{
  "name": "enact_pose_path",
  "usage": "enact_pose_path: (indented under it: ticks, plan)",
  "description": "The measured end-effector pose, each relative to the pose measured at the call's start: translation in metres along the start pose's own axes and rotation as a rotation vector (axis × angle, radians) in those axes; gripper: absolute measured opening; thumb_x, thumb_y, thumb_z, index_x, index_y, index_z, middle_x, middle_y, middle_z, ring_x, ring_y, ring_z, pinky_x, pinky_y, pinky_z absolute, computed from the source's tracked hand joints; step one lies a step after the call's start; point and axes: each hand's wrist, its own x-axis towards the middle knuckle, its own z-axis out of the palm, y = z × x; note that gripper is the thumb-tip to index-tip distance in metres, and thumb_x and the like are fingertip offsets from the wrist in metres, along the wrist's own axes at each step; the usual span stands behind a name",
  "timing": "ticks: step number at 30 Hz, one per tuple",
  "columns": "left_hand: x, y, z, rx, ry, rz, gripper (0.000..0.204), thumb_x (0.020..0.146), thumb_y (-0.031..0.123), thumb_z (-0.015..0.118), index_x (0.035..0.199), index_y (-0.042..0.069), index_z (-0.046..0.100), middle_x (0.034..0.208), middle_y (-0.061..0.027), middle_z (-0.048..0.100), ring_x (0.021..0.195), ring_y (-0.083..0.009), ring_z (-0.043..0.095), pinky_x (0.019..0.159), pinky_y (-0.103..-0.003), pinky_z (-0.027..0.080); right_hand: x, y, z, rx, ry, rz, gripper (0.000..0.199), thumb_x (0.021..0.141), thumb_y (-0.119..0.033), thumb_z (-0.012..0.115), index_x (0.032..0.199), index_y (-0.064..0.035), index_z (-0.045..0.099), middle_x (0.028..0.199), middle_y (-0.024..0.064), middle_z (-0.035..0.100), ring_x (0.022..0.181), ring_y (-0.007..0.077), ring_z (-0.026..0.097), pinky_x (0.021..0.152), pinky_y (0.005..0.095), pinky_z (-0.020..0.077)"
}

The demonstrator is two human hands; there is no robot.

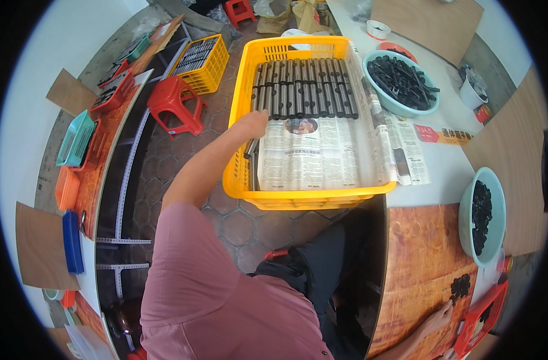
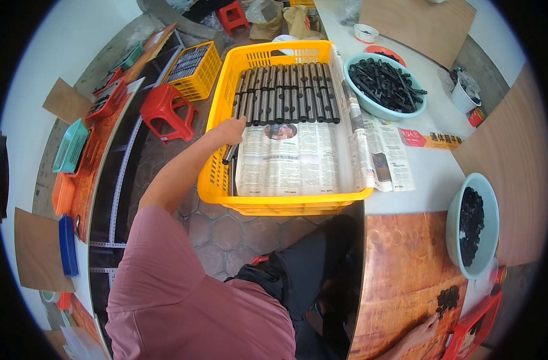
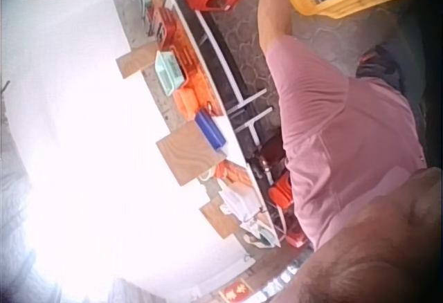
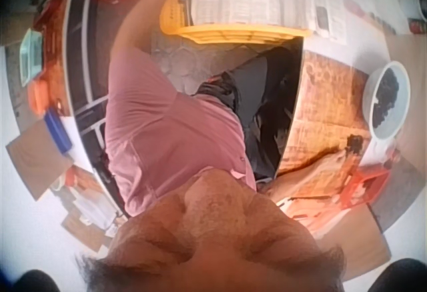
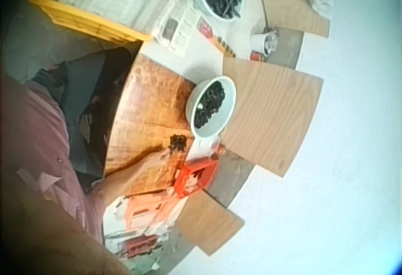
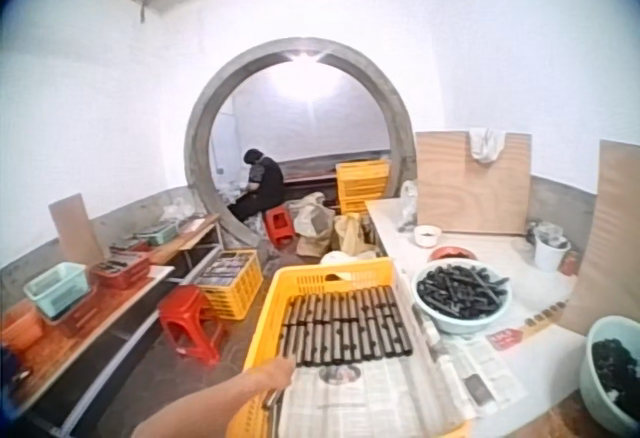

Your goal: The person inserts small black cylindrical pieces into a metal tube using a thin metal rod. They repeatedly place the filled tube into a yellow basket and continue the process with additional pieces from a bowl on the table.

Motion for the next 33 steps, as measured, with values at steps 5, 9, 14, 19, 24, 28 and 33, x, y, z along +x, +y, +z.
enact_pose_path:
  ticks: [5,9,14,19,24,28,33]
  plan:
    - [-0.004,-0.003,0.024,0.161,0.250,0.042,0.027,0.091,0.005,0.058,0.117,-0.001,0.060,0.112,-0.0225,0.065,0.094,-0.0425,0.070,0.083,-0.050,0.058,-0.004,-0.032,-0.006,0.020,-0.079,0.099,0.054,0.104,-0.042,0.055,0.103,0.0104,0.066,0.087,0.0131,0.066,0.080,0.0221,0.054,0.078,0.0352,0.0463]
    - [-0.025,0.006,0.018,0.331,0.213,0.206,0.022,0.091,0.008,0.059,0.111,0.001,0.065,0.108,-0.0181,0.064,0.095,-0.0378,0.068,0.081,-0.045,0.058,-0.003,-0.037,-0.011,-0.033,-0.137,0.161,0.053,0.104,-0.041,0.056,0.105,0.0109,0.066,0.088,0.0139,0.066,0.080,0.0218,0.054,0.078,0.0354,0.0463]
    - [-0.064,0.013,0.028,0.354,-0.005,0.395,0.021,0.088,0.007,0.062,0.107,0.001,0.067,0.110,-0.0186,0.064,0.107,-0.0347,0.065,0.084,-0.042,0.057,-0.007,-0.015,0.002,0.080,0.047,0.043,0.051,0.104,-0.040,0.057,0.101,0.0100,0.065,0.084,0.0117,0.064,0.078,0.0207,0.052,0.075,0.0361,0.0452]
    - [-0.065,0.003,0.047,0.405,0.059,0.366,0.033,0.082,0.009,0.068,0.113,-0.002,0.062,0.106,-0.0195,0.062,0.096,-0.0357,0.068,0.076,-0.043,0.059,-0.002,-0.023,-0.004,0.012,-0.084,0.152,0.053,0.104,-0.041,0.058,0.103,0.0120,0.063,0.082,0.0092,0.060,0.076,0.0186,0.049,0.071,0.0347,0.0435]
    - [-0.071,0.012,0.036,0.411,0.042,0.375,0.021,0.082,0.007,0.067,0.100,-0.001,0.072,0.099,-0.0184,0.069,0.093,-0.0323,0.070,0.075,-0.041,0.059,-0.009,-0.038,-0.003,0.042,-0.033,0.092,0.051,0.104,-0.040,0.058,0.100,0.0108,0.063,0.077,0.0039,0.053,0.072,0.0143,0.044,0.063,0.0319,0.0388]
    - [-0.069,0.011,0.037,0.470,0.002,0.319,0.018,0.080,0.008,0.068,0.096,0.001,0.072,0.099,-0.0189,0.068,0.097,-0.0333,0.070,0.075,-0.041,0.059,-0.003,-0.005,-0.005,0.035,-0.082,0.124,0.050,0.104,-0.040,0.057,0.102,0.0101,0.064,0.080,0.0036,0.057,0.074,0.0137,0.046,0.066,0.0304,0.0402]
    - [-0.068,0.007,0.027,0.421,-0.037,0.299,0.017,0.084,0.011,0.066,0.097,0.005,0.075,0.101,-0.0155,0.072,0.098,-0.0299,0.070,0.087,-0.043,0.056,-0.005,-0.026,-0.006,0.029,-0.107,0.140,0.050,0.105,-0.039,0.055,0.101,0.0097,0.064,0.080,0.0061,0.058,0.074,0.0156,0.048,0.068,0.0322,0.0418]
